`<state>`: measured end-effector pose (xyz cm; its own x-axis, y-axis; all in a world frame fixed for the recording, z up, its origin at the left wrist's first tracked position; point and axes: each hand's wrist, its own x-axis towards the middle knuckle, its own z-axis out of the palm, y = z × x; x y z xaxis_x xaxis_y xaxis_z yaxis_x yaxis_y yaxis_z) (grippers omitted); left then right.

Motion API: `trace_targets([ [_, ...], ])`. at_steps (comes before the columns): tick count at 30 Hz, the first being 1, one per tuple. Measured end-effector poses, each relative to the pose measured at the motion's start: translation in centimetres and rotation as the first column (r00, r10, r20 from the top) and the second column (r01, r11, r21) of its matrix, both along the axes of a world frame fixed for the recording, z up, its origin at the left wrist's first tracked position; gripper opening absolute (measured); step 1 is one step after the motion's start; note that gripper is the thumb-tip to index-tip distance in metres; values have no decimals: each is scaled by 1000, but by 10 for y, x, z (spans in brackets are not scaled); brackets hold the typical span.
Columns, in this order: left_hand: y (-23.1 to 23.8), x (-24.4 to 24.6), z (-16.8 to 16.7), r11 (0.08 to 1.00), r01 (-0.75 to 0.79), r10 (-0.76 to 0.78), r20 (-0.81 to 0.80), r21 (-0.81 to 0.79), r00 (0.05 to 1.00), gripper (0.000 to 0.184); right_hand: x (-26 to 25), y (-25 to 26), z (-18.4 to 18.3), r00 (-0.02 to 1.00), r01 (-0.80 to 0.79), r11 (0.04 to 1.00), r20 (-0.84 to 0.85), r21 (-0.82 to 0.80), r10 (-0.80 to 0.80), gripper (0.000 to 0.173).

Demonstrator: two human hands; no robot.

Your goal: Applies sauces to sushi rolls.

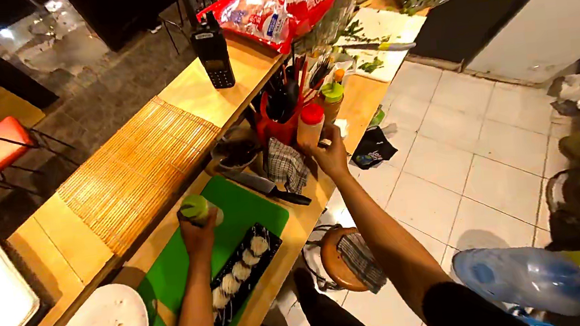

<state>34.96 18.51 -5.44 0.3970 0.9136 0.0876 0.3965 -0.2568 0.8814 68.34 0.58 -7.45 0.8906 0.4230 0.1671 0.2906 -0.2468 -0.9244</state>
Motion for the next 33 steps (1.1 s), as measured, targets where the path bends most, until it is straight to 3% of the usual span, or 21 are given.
trace_targets([
  [4, -1, 0, 1, 995, 6, -1, 52, -96, 999, 81, 14, 19, -6, 999, 8, 995, 34, -97, -5, 89],
  [8, -8, -10, -2, 984, -81, 95, 82, -160, 992, 101, 12, 23, -10, 997, -13, 996, 76, -94, 20, 87],
  [12, -72, -31, 12, 971, -228, 232, 61, -65, 971, 75, 10, -1, -6, 993, -11, 997, 121, 75, 2, 90],
  [14, -115, -35, 19, 991, -128, 131, 88, -37, 987, 67, -4, -21, 9, 986, -31, 989, 167, 143, 7, 94],
  [17, -162, -23, 27, 995, 85, -95, 203, 57, 975, 67, -67, -47, 40, 960, -207, 961, 227, 183, 164, 92],
  [19, -176, -15, 43, 979, 187, -203, 259, 86, 944, 84, -123, -63, 54, 907, -389, 906, 243, 165, 344, 83],
  [22, -189, -16, 67, 981, 164, -192, 387, 105, 902, 103, -200, -79, 58, 753, -657, 738, 81, 155, 653, 75],
  [26, -203, -53, 73, 996, 66, -90, 580, 61, 810, 78, -272, -97, 28, 622, -755, 614, -42, 230, 782, 82],
  [28, -208, -81, 77, 994, 97, -106, 633, 48, 767, 75, -293, -92, 31, 482, -805, 469, -60, 364, 874, 80],
  [31, -207, -128, 87, 986, 159, -152, 596, 41, 788, 74, -319, -86, 27, 349, -853, 336, -44, 399, 936, 77],
  [33, -206, -164, 87, 983, 182, -168, 558, 31, 813, 74, -342, -86, 23, 309, -869, 304, -53, 390, 950, 78],
])
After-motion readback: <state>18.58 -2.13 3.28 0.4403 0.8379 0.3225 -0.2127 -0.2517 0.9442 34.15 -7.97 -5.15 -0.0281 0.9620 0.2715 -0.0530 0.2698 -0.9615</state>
